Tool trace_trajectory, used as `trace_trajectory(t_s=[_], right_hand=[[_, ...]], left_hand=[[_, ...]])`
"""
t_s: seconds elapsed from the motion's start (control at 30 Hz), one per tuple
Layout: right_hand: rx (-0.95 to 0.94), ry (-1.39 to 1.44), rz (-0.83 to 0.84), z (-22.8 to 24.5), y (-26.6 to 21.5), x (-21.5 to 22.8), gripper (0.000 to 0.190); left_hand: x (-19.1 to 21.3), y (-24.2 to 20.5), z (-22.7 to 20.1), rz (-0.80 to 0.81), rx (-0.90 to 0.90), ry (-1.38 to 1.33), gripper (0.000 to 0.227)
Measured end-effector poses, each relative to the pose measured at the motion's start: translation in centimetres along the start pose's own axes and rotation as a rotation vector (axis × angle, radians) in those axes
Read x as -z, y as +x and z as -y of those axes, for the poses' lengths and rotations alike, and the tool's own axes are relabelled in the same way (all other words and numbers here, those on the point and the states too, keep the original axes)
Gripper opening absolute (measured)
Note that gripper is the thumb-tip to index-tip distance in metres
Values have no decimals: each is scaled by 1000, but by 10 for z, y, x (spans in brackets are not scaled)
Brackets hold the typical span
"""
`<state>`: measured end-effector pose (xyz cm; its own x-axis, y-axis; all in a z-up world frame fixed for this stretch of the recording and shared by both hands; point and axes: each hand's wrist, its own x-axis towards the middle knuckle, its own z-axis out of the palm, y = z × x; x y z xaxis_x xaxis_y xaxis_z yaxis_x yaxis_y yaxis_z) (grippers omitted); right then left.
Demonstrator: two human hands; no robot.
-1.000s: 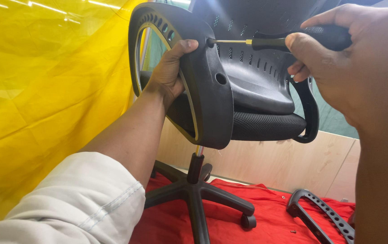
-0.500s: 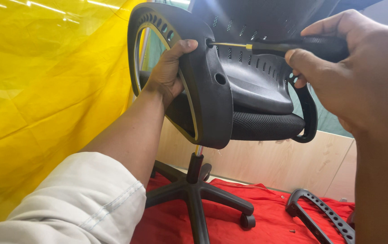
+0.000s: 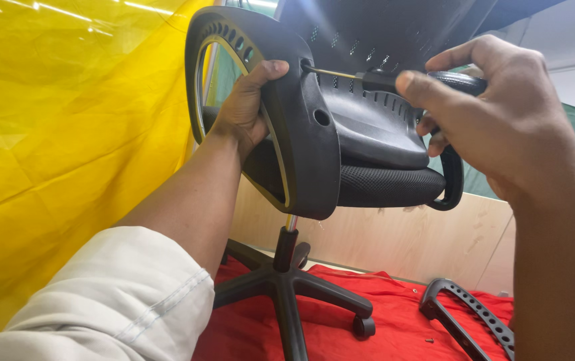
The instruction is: The person attaches two black plastic armrests to a black office chair using a screwdriver and screws. They position each armrest, insert screws, and tighten them sequentially on both sides of the chair.
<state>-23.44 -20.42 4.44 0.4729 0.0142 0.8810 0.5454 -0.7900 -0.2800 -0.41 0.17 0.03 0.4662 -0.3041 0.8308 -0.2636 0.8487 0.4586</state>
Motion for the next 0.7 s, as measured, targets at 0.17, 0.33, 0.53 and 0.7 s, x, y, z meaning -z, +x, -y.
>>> trace_trajectory(t_s=[0.17, 0.33, 0.53, 0.7], right_hand=[[110, -12, -4, -6, -8, -1, 29], [103, 26, -53, -8, -13, 1, 24], [70, 108, -119, -9, -16, 2, 20], [28, 133, -188, -16, -18, 3, 19]], left_hand=[[-5, -5, -2, -41, -17, 15, 34], [-11, -8, -5, -79, -12, 20, 34], [-17, -12, -4, -45, -6, 3, 32], [-29, -23, -4, -239, -59, 123, 39]])
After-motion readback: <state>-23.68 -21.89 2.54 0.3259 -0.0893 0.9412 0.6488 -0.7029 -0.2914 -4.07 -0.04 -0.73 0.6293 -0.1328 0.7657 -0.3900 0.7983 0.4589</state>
